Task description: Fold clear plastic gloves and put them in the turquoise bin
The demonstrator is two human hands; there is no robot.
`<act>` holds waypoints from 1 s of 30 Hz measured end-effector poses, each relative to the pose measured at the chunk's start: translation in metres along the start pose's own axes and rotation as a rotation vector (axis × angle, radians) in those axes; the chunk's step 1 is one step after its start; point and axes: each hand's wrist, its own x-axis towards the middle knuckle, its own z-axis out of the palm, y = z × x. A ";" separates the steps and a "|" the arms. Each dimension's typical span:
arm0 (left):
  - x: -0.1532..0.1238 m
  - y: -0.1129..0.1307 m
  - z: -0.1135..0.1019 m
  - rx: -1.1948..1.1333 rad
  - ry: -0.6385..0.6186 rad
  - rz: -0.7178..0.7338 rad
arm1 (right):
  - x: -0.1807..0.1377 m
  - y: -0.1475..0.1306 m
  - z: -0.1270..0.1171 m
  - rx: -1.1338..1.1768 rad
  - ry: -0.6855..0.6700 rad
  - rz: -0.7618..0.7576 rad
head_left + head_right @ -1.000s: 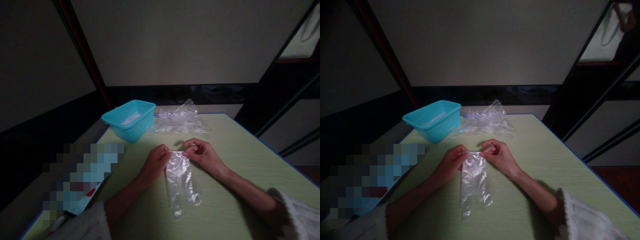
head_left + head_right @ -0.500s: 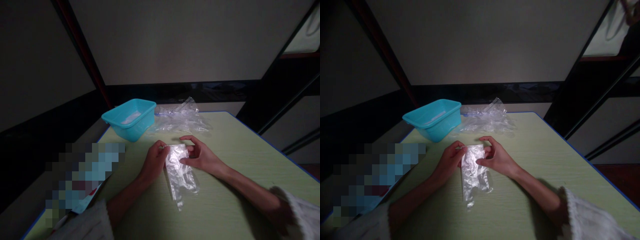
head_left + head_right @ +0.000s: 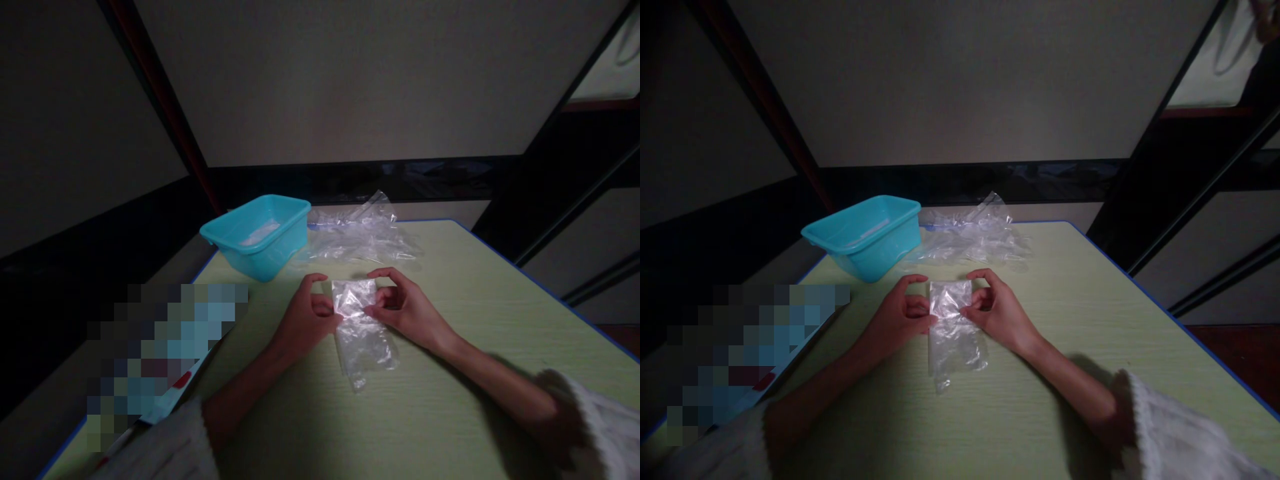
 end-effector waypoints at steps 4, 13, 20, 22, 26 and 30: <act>-0.001 -0.001 0.002 0.106 0.008 0.141 | -0.001 -0.001 -0.004 0.009 -0.103 -0.020; -0.010 -0.003 0.003 0.313 0.006 0.266 | -0.004 0.001 -0.009 -0.112 -0.157 -0.137; -0.009 -0.007 -0.001 0.501 -0.076 0.445 | -0.006 0.003 -0.015 -0.325 -0.189 -0.277; -0.008 -0.008 -0.003 0.535 -0.126 0.533 | -0.006 0.002 -0.018 -0.418 -0.237 -0.346; -0.008 -0.009 -0.005 0.545 -0.176 0.614 | -0.007 -0.001 -0.024 -0.541 -0.383 -0.543; -0.010 -0.009 -0.007 0.551 -0.240 0.633 | -0.008 -0.004 -0.031 -0.619 -0.449 -0.642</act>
